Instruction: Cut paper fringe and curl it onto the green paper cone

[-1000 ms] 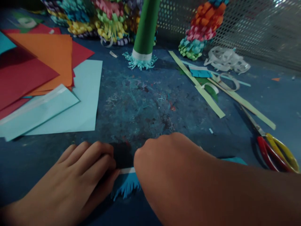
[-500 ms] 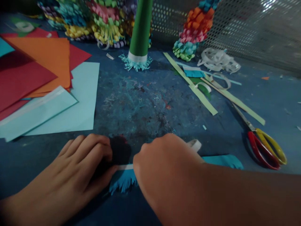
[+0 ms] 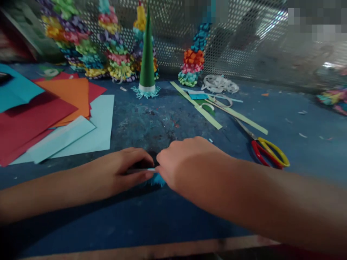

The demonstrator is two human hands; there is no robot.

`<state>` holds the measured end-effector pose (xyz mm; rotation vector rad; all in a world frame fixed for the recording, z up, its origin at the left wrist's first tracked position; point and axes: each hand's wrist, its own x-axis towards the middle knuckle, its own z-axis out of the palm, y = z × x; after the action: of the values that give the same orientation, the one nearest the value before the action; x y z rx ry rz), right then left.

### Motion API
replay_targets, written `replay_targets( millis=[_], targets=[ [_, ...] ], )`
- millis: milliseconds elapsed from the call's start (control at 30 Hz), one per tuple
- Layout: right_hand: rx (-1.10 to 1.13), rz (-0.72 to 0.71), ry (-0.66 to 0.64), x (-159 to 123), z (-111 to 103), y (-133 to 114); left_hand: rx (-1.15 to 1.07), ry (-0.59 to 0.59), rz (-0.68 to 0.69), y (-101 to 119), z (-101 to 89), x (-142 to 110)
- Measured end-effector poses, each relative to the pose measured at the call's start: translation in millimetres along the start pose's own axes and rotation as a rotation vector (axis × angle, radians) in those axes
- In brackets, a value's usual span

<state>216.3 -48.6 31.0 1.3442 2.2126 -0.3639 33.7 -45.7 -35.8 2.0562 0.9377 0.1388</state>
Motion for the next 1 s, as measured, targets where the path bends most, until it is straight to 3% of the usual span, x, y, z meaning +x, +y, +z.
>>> replay_targets(
  millis=[100,200,333,467,733,1000],
  targets=[
    [-0.036,0.050,0.022,-11.0,0.1,9.8,-0.151,-0.056,-0.081,2.7,-2.9,11.9],
    [0.155,-0.008,0.078,-13.4,5.2,24.2,-0.142,0.016,-0.118,2.8,-10.7,13.9],
    [0.430,-0.072,0.036,-9.7,9.6,38.9,-0.033,0.076,-0.200,0.9,-21.0,-0.3],
    [0.552,-0.083,0.051,-3.4,8.6,42.4,0.016,0.109,-0.302,-4.8,-24.3,-19.3],
    [0.452,-0.119,-0.185,26.7,2.6,30.3,0.128,0.099,-0.514,-10.0,-18.8,-39.2],
    [0.103,-0.006,-0.357,43.9,-21.4,-12.8,0.236,0.122,-0.422,-13.7,-9.5,-44.2]
  ],
)
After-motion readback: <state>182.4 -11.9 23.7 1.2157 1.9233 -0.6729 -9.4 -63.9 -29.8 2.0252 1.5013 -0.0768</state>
